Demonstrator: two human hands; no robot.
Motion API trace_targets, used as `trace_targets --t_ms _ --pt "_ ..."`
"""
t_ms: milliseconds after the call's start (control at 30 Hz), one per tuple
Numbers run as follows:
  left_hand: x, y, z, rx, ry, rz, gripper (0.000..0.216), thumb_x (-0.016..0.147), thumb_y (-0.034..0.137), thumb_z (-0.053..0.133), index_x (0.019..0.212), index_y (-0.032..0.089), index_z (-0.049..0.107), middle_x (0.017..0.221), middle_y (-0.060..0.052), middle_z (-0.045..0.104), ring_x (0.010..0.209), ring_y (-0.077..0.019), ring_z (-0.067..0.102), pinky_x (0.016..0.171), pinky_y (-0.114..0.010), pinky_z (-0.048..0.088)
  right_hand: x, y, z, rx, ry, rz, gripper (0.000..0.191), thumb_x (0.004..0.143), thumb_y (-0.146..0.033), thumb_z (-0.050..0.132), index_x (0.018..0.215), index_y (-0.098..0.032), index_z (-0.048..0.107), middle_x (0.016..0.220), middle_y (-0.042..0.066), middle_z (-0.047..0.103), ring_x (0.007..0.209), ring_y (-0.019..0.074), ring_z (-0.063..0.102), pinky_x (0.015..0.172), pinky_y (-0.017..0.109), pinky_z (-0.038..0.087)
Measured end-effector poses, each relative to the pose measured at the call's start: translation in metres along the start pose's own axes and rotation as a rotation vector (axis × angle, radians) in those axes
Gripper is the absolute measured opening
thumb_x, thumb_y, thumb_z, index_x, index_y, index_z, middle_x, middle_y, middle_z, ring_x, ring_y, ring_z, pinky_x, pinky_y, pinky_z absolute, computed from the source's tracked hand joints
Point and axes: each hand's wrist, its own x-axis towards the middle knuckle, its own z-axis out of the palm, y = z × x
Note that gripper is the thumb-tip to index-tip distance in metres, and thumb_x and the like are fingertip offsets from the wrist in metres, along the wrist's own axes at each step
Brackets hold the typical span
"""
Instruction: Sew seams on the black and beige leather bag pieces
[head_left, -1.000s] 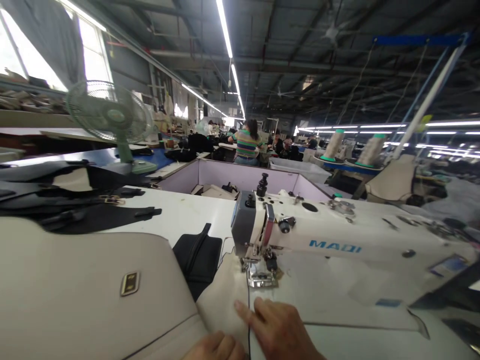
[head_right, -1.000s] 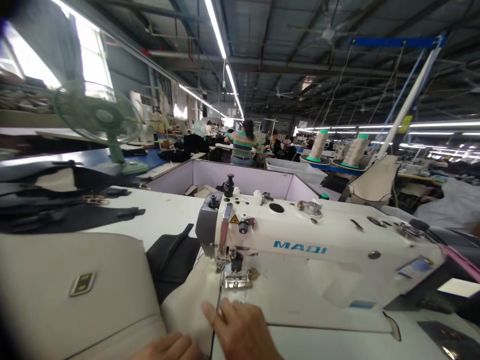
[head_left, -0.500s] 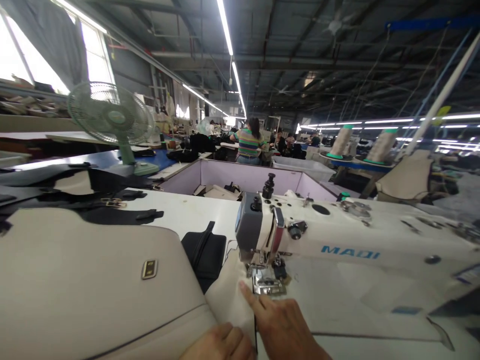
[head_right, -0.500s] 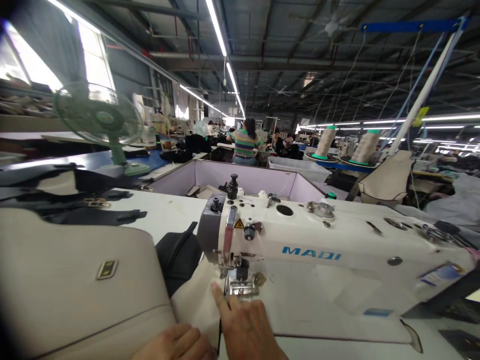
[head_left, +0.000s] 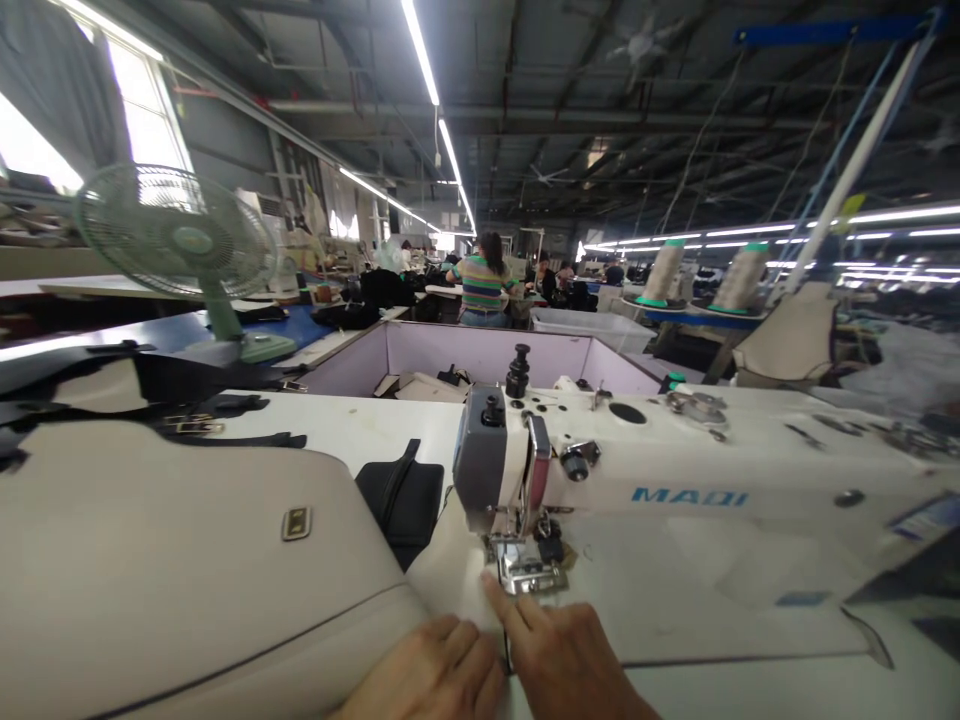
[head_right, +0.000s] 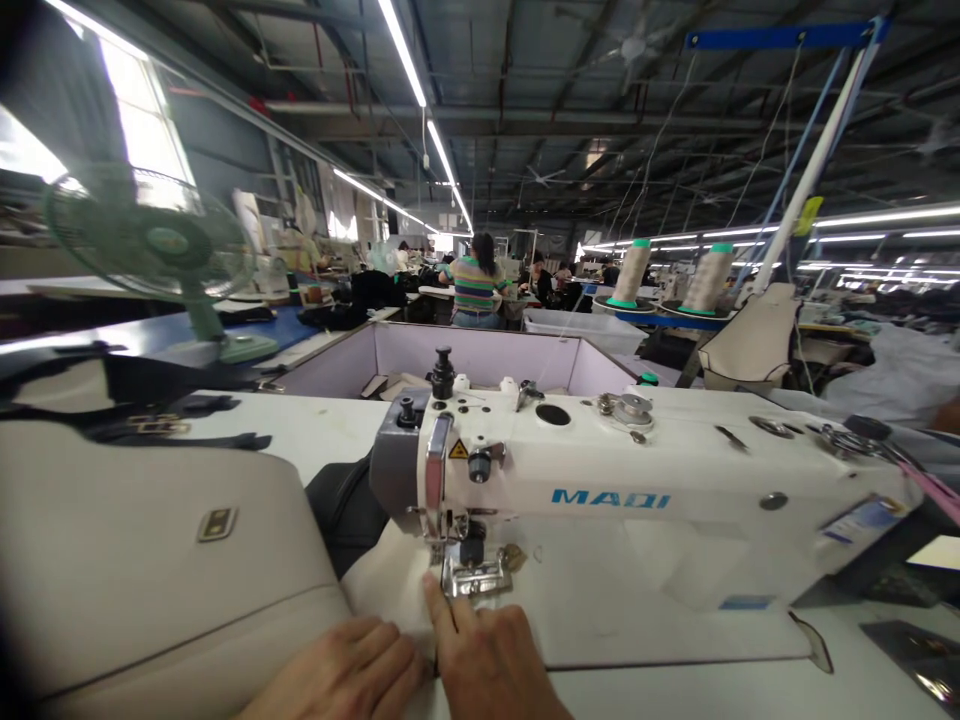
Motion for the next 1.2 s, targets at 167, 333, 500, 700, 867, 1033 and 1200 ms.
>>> trace_targets --t_ms 167,333,500,700,867,1033,1200 --pt "0.002 -0.007 -0.003 0.011 -0.071 -0.009 0.007 0.085 0.01 0.059 0.089 0.015 0.056 0.08 0.0 0.061 0.069 -0.0149 0.053 0.061 -0.029 0.041 -0.004 0.0 -0.002 0.043 0.042 -0.063 0.057 0.076 -0.001 0.051 0.131 -0.007 0.039 0.07 -0.001 0.058 0.047 0.0163 0.055 0.041 0.034 0.012" --pt "0.004 -0.01 -0.006 -0.008 -0.125 -0.018 0.006 0.089 0.014 0.057 0.095 0.014 0.058 0.084 -0.002 0.062 0.073 -0.0162 0.055 0.067 -0.029 0.044 0.003 -0.001 0.0 0.076 -0.081 -0.012 0.059 0.076 -0.004 0.058 0.132 -0.007 0.04 0.081 0.001 0.063 0.057 0.0171 0.06 0.042 0.035 0.017" --pt "0.007 -0.014 -0.005 0.03 -0.173 -0.005 0.019 0.086 0.017 0.063 0.103 0.012 0.057 0.091 -0.002 0.064 0.078 -0.0183 0.056 0.069 -0.031 0.047 0.003 0.0 -0.002 0.073 -0.055 0.018 0.061 0.078 -0.001 0.052 0.137 -0.006 0.036 0.085 0.002 0.063 0.06 0.017 0.06 0.045 0.034 0.023" --pt "0.01 -0.022 -0.006 0.024 -0.185 0.002 0.018 0.089 0.007 0.052 0.106 0.01 0.055 0.091 -0.004 0.061 0.079 -0.019 0.055 0.07 -0.033 0.046 0.002 -0.001 -0.018 0.155 -0.124 0.091 0.047 0.084 -0.003 0.05 0.13 -0.013 0.046 0.088 0.001 0.064 0.066 0.0171 0.06 0.051 0.033 0.029" --pt "0.013 -0.027 -0.003 -0.007 -0.234 0.001 0.013 0.091 0.008 0.048 0.101 0.012 0.056 0.088 -0.005 0.06 0.077 -0.0202 0.054 0.07 -0.035 0.045 0.008 0.002 -0.026 0.232 -0.085 0.155 0.031 0.087 -0.011 0.054 0.116 -0.02 0.055 0.086 -0.002 0.064 0.069 0.0164 0.059 0.052 0.032 0.031" --pt "0.015 -0.027 -0.006 -0.055 -0.317 -0.041 0.013 0.087 0.005 0.049 0.09 0.015 0.056 0.086 -0.004 0.059 0.077 -0.0209 0.053 0.071 -0.035 0.044 0.008 0.006 -0.027 0.169 0.001 0.102 0.009 0.097 -0.023 0.051 0.094 -0.02 0.058 0.082 0.0 0.06 0.066 0.0163 0.055 0.048 0.032 0.028" --pt "0.024 -0.032 -0.015 -0.116 -0.365 -0.103 0.015 0.082 0.004 0.051 0.089 0.015 0.057 0.087 -0.005 0.059 0.08 -0.0215 0.053 0.074 -0.035 0.046 0.012 0.012 -0.024 0.085 -0.021 -0.058 0.01 0.096 -0.021 0.053 0.087 -0.018 0.057 0.081 0.001 0.057 0.064 0.0168 0.051 0.044 0.032 0.03"
